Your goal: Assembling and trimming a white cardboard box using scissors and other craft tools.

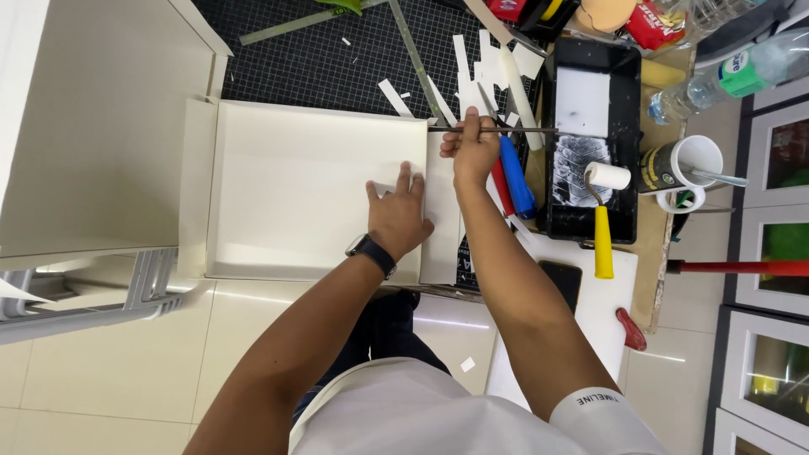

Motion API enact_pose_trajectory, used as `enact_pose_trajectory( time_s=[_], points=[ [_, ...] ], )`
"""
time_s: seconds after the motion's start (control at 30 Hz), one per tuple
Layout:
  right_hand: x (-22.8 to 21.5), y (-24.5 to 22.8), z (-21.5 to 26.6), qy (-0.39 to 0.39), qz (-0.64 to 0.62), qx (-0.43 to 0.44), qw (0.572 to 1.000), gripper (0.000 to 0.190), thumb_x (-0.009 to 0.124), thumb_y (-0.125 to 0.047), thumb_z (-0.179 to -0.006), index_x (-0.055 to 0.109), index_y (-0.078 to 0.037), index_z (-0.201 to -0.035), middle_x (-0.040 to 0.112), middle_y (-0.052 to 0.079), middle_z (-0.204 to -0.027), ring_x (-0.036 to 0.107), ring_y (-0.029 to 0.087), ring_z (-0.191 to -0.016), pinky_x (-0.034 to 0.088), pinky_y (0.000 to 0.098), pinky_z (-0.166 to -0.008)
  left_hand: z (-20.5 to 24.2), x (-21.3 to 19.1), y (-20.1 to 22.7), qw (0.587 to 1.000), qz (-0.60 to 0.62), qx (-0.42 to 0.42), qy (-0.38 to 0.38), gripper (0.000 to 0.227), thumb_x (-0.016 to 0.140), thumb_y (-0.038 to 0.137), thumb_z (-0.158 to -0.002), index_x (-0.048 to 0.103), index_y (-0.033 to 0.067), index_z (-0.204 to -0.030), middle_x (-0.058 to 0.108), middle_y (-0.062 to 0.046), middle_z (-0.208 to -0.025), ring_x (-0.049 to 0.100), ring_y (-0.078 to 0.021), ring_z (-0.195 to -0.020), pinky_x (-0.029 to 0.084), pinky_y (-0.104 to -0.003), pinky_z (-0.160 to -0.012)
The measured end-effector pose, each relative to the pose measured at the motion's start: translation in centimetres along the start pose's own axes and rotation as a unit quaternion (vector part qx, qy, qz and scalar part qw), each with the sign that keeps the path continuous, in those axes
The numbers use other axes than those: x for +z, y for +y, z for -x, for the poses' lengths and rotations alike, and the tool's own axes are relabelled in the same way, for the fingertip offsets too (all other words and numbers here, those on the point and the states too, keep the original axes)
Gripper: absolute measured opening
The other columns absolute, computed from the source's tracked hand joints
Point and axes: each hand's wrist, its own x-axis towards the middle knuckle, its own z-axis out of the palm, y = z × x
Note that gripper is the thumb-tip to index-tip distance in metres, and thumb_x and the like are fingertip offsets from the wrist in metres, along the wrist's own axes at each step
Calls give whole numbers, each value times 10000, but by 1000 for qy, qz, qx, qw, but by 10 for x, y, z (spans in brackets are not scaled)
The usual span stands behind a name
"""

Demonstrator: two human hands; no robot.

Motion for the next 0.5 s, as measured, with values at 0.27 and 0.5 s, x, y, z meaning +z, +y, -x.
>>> enact_pose_trajectory(
  time_s=[0.27, 0.5],
  points=[
    [0, 4, -2, 5, -11, -2, 1000, 337, 562, -350, -1021, 588, -93, -804, 695, 143, -585, 666, 184, -410, 584, 275, -332, -4, 7, -2, 1000, -6, 12, 5, 811, 598, 372, -913, 299, 91, -1613, 191, -159, -1711, 649, -379, -1233, 162, -689, -1207],
    [-16, -6, -7, -2, -62, 4, 998, 328, 556, -332, -1022, 588, -96, -797, 699, 147, -590, 664, 193, -417, 583, 278, -343, -2, 6, -2, 1000, 2, 8, 13, 794, 593, 350, -907, 317, 87, -1604, 205, -160, -1706, 664, -365, -1212, 163, -686, -1209]
  ],
)
